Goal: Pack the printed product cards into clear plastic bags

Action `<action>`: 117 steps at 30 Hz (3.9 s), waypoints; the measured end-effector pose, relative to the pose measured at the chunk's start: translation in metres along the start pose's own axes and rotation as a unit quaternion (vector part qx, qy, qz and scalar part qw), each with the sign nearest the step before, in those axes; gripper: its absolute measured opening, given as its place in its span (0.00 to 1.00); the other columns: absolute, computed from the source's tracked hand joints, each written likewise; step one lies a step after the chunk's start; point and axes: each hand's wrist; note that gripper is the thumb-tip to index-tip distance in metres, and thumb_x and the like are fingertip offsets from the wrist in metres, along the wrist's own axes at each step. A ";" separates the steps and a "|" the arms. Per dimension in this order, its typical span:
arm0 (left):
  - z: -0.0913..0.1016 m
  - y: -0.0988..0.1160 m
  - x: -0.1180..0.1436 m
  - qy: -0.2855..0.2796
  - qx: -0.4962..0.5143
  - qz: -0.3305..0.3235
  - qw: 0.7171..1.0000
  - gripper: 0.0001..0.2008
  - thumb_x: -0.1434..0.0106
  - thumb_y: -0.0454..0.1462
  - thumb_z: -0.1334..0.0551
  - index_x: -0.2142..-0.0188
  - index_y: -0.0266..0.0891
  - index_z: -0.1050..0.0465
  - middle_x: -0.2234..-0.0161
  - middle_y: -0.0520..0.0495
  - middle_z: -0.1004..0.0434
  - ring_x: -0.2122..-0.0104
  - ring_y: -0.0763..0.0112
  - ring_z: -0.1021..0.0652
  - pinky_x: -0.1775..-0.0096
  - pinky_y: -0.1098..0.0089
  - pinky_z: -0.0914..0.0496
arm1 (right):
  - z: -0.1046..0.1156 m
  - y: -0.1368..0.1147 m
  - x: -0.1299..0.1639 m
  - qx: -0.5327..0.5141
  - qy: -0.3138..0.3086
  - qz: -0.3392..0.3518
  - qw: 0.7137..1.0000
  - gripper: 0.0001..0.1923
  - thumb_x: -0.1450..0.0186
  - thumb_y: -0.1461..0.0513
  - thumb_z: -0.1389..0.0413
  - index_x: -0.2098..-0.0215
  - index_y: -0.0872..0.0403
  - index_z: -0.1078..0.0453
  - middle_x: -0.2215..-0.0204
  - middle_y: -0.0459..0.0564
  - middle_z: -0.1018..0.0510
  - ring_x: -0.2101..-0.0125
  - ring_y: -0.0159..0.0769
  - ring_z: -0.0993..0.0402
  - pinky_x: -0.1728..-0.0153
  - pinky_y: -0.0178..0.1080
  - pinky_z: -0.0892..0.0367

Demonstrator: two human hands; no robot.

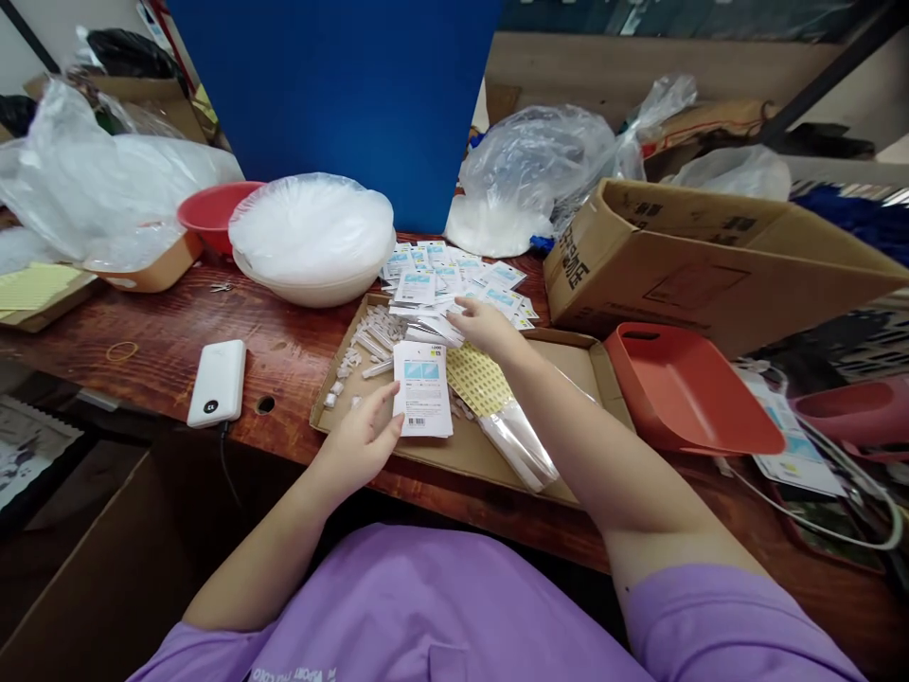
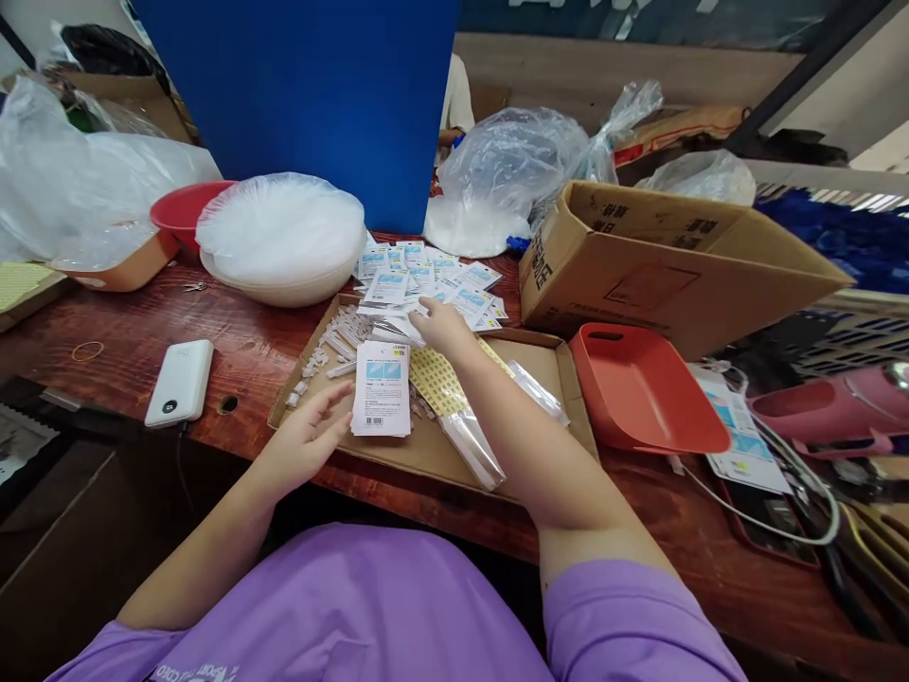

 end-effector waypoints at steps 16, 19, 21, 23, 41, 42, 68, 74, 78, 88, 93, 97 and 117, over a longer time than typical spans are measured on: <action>-0.018 -0.026 -0.024 -0.091 -0.428 0.001 0.899 0.30 0.31 0.43 0.55 0.36 0.26 0.50 0.34 0.33 0.53 0.36 0.50 0.44 0.40 0.50 0.44 | -0.022 0.016 0.116 0.316 -0.200 0.336 0.864 0.28 0.35 0.61 0.47 0.40 0.67 0.43 0.40 0.71 0.39 0.43 0.53 0.37 0.48 0.48 0.33; -0.018 -0.029 -0.024 -0.071 -0.434 -0.006 0.898 0.27 0.31 0.42 0.56 0.36 0.32 0.47 0.35 0.37 0.51 0.37 0.47 0.44 0.41 0.46 0.44 | -0.017 0.026 0.114 0.279 -0.214 0.342 0.871 0.27 0.36 0.62 0.46 0.40 0.65 0.41 0.40 0.70 0.40 0.42 0.51 0.37 0.47 0.49 0.34; -0.018 -0.031 -0.023 -0.060 -0.433 -0.019 0.899 0.26 0.31 0.41 0.56 0.37 0.32 0.45 0.35 0.37 0.49 0.36 0.47 0.45 0.41 0.47 0.45 | -0.016 0.035 0.111 0.246 -0.217 0.345 0.880 0.26 0.36 0.61 0.45 0.41 0.61 0.39 0.40 0.67 0.39 0.42 0.49 0.37 0.45 0.48 0.36; -0.018 -0.032 -0.023 -0.056 -0.427 -0.034 0.902 0.26 0.32 0.39 0.56 0.37 0.30 0.45 0.35 0.35 0.49 0.36 0.48 0.45 0.40 0.49 0.46 | -0.017 0.044 0.110 0.213 -0.217 0.344 0.888 0.25 0.36 0.60 0.45 0.42 0.58 0.37 0.40 0.62 0.37 0.42 0.48 0.37 0.44 0.49 0.38; -0.022 -0.023 -0.025 -0.055 -0.443 -0.017 0.895 0.28 0.33 0.42 0.53 0.36 0.31 0.46 0.34 0.39 0.52 0.36 0.43 0.47 0.41 0.43 0.47 | -0.042 0.044 0.095 -0.184 -0.044 -0.120 0.975 0.17 0.46 0.55 0.37 0.62 0.53 0.33 0.68 0.49 0.21 0.67 0.40 0.24 0.65 0.43 0.28; -0.022 -0.023 -0.026 -0.055 -0.442 -0.016 0.895 0.28 0.33 0.42 0.53 0.36 0.31 0.46 0.34 0.39 0.52 0.36 0.43 0.47 0.40 0.43 0.48 | -0.042 0.047 0.095 -0.193 -0.035 -0.121 0.973 0.17 0.46 0.55 0.38 0.62 0.53 0.33 0.67 0.49 0.21 0.66 0.40 0.24 0.64 0.44 0.28; -0.171 0.072 -0.133 -0.258 -0.498 0.025 0.828 0.38 0.57 0.61 0.35 0.60 0.31 0.26 0.58 0.30 0.25 0.54 0.45 0.26 0.54 0.58 0.33 | 0.058 0.136 0.267 -0.488 0.239 -0.207 0.814 0.30 0.52 0.57 0.32 0.51 0.45 0.32 0.56 0.47 0.21 0.59 0.41 0.22 0.59 0.44 0.24; -0.170 0.060 -0.135 -0.222 -0.492 0.030 0.841 0.39 0.52 0.63 0.41 0.54 0.33 0.31 0.57 0.33 0.25 0.56 0.50 0.25 0.58 0.61 0.32 | 0.056 0.149 0.274 -0.496 0.293 -0.216 0.788 0.25 0.56 0.56 0.30 0.61 0.49 0.29 0.62 0.48 0.19 0.63 0.40 0.21 0.60 0.44 0.24; -0.178 0.056 -0.133 -0.194 -0.496 0.005 0.846 0.49 0.61 0.68 0.40 0.52 0.30 0.33 0.52 0.28 0.29 0.51 0.43 0.29 0.53 0.56 0.34 | 0.054 0.147 0.269 -0.508 0.313 -0.211 0.774 0.22 0.57 0.55 0.29 0.65 0.49 0.28 0.63 0.47 0.19 0.64 0.38 0.21 0.59 0.44 0.25; -0.160 0.070 -0.131 -0.153 -0.384 0.000 0.911 0.10 0.39 0.42 0.43 0.64 0.38 0.30 0.59 0.40 0.23 0.57 0.58 0.25 0.57 0.62 0.33 | 0.050 0.149 0.272 -0.504 0.322 -0.201 0.776 0.20 0.53 0.55 0.31 0.63 0.49 0.27 0.63 0.46 0.19 0.63 0.38 0.22 0.58 0.44 0.25; -0.141 0.075 -0.117 -0.176 -0.191 -0.001 0.966 0.11 0.34 0.39 0.51 0.57 0.39 0.34 0.56 0.44 0.23 0.61 0.70 0.22 0.60 0.71 0.30 | 0.046 0.136 0.272 -0.507 0.198 -0.187 0.818 0.21 0.47 0.53 0.34 0.56 0.47 0.28 0.58 0.47 0.20 0.58 0.41 0.23 0.56 0.45 0.26; -0.136 0.064 -0.113 -0.141 -0.126 0.059 0.980 0.14 0.34 0.40 0.50 0.53 0.37 0.36 0.58 0.40 0.21 0.63 0.64 0.21 0.61 0.65 0.29 | 0.042 0.132 0.266 -0.502 0.170 -0.178 0.829 0.23 0.47 0.53 0.34 0.53 0.48 0.29 0.56 0.48 0.21 0.56 0.42 0.24 0.56 0.46 0.26; -0.110 0.085 -0.060 -0.169 0.455 0.153 0.861 0.21 0.31 0.44 0.52 0.40 0.51 0.41 0.53 0.45 0.23 0.61 0.62 0.19 0.63 0.63 0.25 | 0.029 0.095 0.261 -0.587 -0.035 -0.188 0.786 0.16 0.49 0.56 0.32 0.64 0.51 0.27 0.69 0.47 0.20 0.71 0.33 0.22 0.70 0.34 0.27</action>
Point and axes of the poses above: each hand's wrist, its own x-axis away from the middle knuckle, its own z-axis out of the back of the hand, y = z × x
